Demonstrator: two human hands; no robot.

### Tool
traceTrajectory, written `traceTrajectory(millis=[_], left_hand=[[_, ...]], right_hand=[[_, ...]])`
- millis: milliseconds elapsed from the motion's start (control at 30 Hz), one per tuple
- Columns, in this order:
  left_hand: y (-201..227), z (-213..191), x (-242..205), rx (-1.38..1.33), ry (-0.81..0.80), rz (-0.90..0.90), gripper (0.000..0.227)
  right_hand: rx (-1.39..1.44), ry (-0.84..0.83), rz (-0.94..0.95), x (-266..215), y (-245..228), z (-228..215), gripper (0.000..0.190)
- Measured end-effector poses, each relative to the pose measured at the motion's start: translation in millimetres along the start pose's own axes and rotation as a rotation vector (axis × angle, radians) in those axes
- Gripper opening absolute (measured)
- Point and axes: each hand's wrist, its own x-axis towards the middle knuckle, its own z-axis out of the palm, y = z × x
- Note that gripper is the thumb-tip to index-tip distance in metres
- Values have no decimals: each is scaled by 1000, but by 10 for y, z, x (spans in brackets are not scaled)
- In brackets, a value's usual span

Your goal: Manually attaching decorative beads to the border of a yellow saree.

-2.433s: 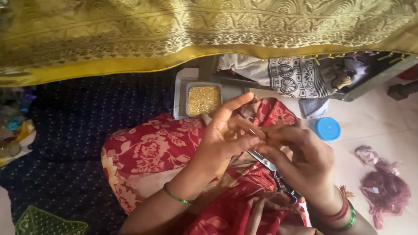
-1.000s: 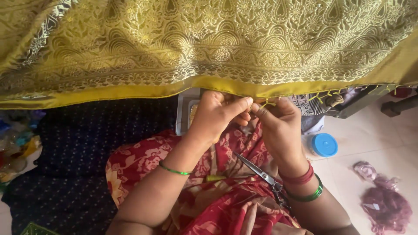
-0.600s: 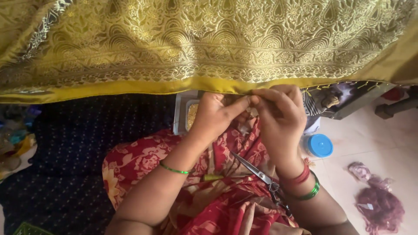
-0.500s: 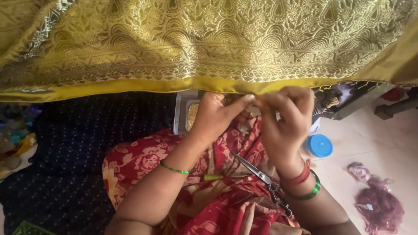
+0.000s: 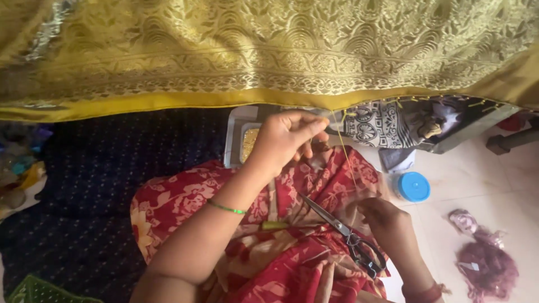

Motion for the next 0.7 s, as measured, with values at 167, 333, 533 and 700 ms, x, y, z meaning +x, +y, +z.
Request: traceTrajectory(millis=[167,333,533,700], left_hand=[[113,63,167,-19,-66,34,19],[127,83,191,-109,-101,-6,20],[123,92,176,-43,-55,-91,21],[140,102,171,-44,-22,-78,22]], right_hand=[[-160,139,-104,-110,149,-66,15],[-554,53,-1,-87,581,-71,11],[-654,47,213,-99,1239,-143,17],[-713,-53,369,-106,1382,-157,20]])
